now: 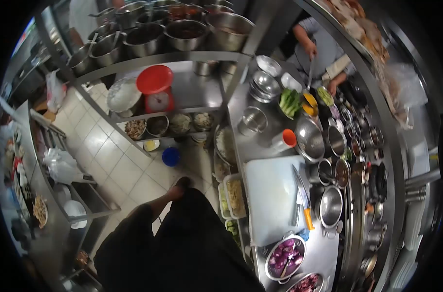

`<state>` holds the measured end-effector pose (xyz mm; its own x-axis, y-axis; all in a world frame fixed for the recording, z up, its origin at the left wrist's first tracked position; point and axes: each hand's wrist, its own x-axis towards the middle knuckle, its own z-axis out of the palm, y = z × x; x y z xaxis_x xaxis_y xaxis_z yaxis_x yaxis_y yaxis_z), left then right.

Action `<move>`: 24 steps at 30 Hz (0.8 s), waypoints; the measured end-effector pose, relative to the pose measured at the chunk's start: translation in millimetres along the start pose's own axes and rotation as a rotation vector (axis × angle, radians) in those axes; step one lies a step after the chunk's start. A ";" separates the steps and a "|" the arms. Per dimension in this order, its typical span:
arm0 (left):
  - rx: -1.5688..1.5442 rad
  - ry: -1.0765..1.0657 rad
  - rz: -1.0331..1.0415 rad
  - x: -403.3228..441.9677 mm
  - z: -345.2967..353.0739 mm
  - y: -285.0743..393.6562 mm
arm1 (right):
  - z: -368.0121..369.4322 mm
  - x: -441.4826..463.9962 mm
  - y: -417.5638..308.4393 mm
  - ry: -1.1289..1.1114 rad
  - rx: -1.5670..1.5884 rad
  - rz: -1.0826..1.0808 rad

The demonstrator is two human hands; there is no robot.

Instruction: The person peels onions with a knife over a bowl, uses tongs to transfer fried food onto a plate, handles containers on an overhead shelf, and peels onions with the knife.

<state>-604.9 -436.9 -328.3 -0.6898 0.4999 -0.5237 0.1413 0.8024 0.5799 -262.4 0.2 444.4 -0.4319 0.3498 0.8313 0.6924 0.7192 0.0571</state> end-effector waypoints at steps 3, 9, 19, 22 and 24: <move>0.149 0.029 0.147 -9.5 -4.0 -36.6 | 18.1 -11.5 -76.4 0.058 0.184 -0.186; -0.435 0.050 -0.249 -10.4 22.2 -134.0 | 143.9 -54.7 -276.4 -0.405 0.829 -0.594; -0.847 0.265 -0.402 -131.6 -136.8 -210.5 | 385.5 -154.8 -704.7 -0.169 1.161 -0.818; -0.955 0.373 -0.510 -147.0 -156.2 -245.0 | 444.2 -195.9 -765.8 -0.281 0.972 -0.821; -0.883 0.391 -0.564 -160.1 -179.0 -233.5 | 468.8 -216.2 -783.7 -0.425 1.001 -0.869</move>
<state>-654.5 -762.7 -268.2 -0.6938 -0.1247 -0.7093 -0.7090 0.2913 0.6422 -982.6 -357.7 -39.3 -0.7711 -0.4020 0.4938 -0.5105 0.8538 -0.1023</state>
